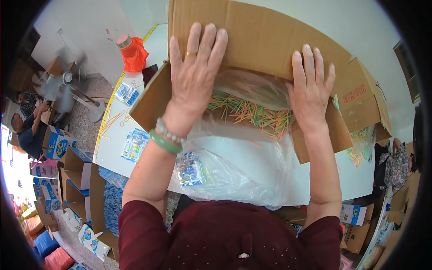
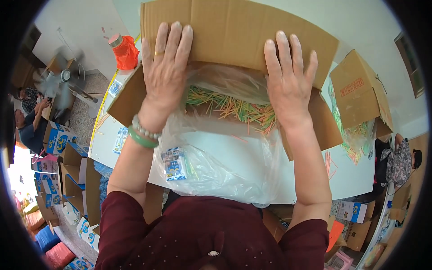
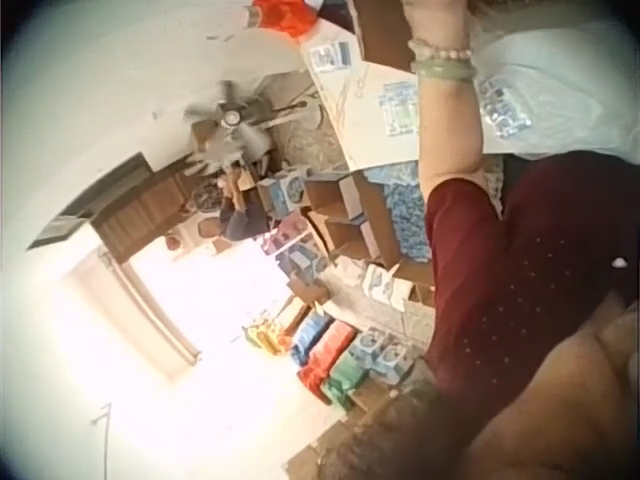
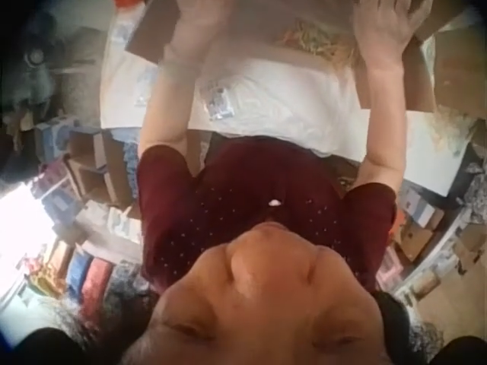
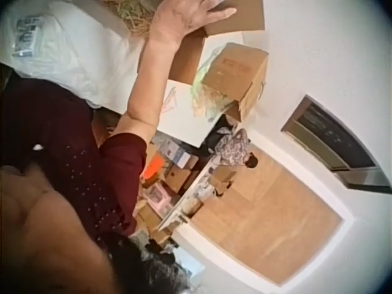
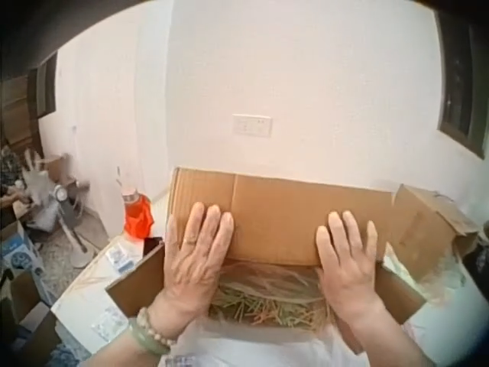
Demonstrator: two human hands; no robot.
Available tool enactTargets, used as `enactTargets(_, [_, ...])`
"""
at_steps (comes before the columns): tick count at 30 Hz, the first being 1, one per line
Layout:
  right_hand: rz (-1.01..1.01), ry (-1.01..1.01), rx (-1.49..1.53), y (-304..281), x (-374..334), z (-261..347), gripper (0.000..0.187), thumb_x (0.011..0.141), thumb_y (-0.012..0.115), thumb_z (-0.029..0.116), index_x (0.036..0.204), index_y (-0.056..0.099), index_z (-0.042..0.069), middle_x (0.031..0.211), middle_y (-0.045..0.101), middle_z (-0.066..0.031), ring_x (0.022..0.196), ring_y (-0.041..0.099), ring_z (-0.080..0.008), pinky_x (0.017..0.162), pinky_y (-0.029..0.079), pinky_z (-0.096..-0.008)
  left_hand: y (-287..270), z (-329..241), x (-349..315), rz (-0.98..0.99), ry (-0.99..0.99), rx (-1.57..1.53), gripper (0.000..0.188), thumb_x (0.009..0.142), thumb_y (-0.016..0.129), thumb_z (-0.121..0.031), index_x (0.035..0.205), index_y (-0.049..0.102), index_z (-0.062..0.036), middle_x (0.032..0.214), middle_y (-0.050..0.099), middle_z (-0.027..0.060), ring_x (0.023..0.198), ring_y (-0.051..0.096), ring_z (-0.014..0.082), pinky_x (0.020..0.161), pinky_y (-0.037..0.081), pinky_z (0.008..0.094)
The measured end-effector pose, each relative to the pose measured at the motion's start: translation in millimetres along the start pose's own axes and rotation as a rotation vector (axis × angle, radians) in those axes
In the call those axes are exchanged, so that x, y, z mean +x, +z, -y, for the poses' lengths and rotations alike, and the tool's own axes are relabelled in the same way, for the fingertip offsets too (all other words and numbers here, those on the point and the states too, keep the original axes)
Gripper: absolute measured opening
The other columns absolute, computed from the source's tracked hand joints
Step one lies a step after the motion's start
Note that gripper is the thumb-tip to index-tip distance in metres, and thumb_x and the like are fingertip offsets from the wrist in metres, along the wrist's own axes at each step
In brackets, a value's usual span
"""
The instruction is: Sort and place colorful plastic sticks into small clear plastic bags.
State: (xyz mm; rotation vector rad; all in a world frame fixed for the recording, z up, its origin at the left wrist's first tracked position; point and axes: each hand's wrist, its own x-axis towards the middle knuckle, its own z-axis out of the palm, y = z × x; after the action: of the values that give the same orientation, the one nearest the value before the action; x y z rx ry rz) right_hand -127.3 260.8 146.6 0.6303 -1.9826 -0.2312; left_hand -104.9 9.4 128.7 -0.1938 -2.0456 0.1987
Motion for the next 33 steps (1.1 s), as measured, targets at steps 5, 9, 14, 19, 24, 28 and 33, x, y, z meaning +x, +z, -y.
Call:
enactTargets(5, [0.079,-0.02,0.2,23.1,13.1,-15.3,0.057,0.07,0.067,-0.002,0.123,0.05,0.011,0.128,0.053,-0.0071,0.118,0.05,-0.0265,0.095,0.043,-0.0396,28.2,7.5,15.4,-0.083,0.033,-0.133,0.03,0.079,0.055,-0.012,0.109,0.058,-0.0117,0.11,0.062,0.0045,0.103,0.058,0.027,0.087,0.043,0.0445])
enactTargets(9, [0.148,0.01,0.341,16.8,12.6,-16.7,0.04,0.076,0.058,-0.004,0.113,0.059,0.012,0.116,0.062,-0.0068,0.109,0.057,-0.0264,0.09,0.048,-0.0344,20.3,12.7,19.4,-0.02,0.048,-0.263,0.021,0.074,0.058,-0.008,0.094,0.063,-0.0092,0.094,0.068,0.005,0.091,0.063,0.028,0.079,0.047,0.0392])
enactTargets(14, [0.09,0.021,0.342,14.5,4.4,-5.1,0.04,0.076,0.058,-0.003,0.114,0.058,0.01,0.115,0.062,-0.0067,0.11,0.057,-0.0274,0.09,0.047,-0.0372,15.1,13.0,15.0,0.037,0.049,-0.283,0.029,0.07,0.062,-0.005,0.098,0.064,-0.01,0.097,0.067,0.0051,0.093,0.062,0.027,0.082,0.046,0.0396])
enactTargets(19, [-0.102,-0.197,0.531,-33.2,-33.6,52.6,0.029,0.078,0.057,0.002,0.107,0.061,0.004,0.106,0.064,-0.0123,0.102,0.06,-0.0272,0.091,0.045,-0.0405,9.5,16.7,13.9,0.082,0.046,-0.27,0.034,0.07,0.064,-0.005,0.104,0.065,-0.0111,0.106,0.065,0.0047,0.095,0.062,0.0263,0.085,0.045,0.0389])
enactTargets(24, [0.78,-0.104,0.77,-9.8,-59.5,74.6,0.032,0.08,0.056,0.004,0.111,0.061,0.006,0.099,0.064,-0.0123,0.092,0.06,-0.0301,0.082,0.048,-0.0382,-53.3,-7.1,15.9,0.02,0.106,-0.067,0.05,0.073,0.068,-0.009,0.121,0.058,-0.0121,0.116,0.062,0.0052,0.111,0.055,0.0286,0.092,0.043,0.039])
enactTargets(28, [0.405,0.225,0.947,2.7,-35.8,63.3,0.036,0.082,0.056,0.005,0.118,0.059,0.009,0.099,0.063,-0.0119,0.09,0.059,-0.034,0.083,0.047,-0.0392,-44.3,4.5,-27.9,-0.321,0.156,-0.29,0.024,0.07,0.066,-0.006,0.094,0.066,-0.0078,0.099,0.062,0.0044,0.089,0.059,0.0245,0.079,0.045,0.0353])
enactTargets(33, [0.523,0.205,0.561,-20.0,-11.8,47.8,0.07,0.085,0.059,0.028,0.145,0.027,0.015,0.148,0.027,-0.019,0.135,0.027,-0.0396,0.109,0.026,-0.046,-39.9,-11.9,-73.3,-0.024,0.182,-0.316,0.016,0.069,0.066,-0.006,0.084,0.063,-0.0079,0.096,0.06,0.0037,0.086,0.059,0.0217,0.074,0.046,0.0342])
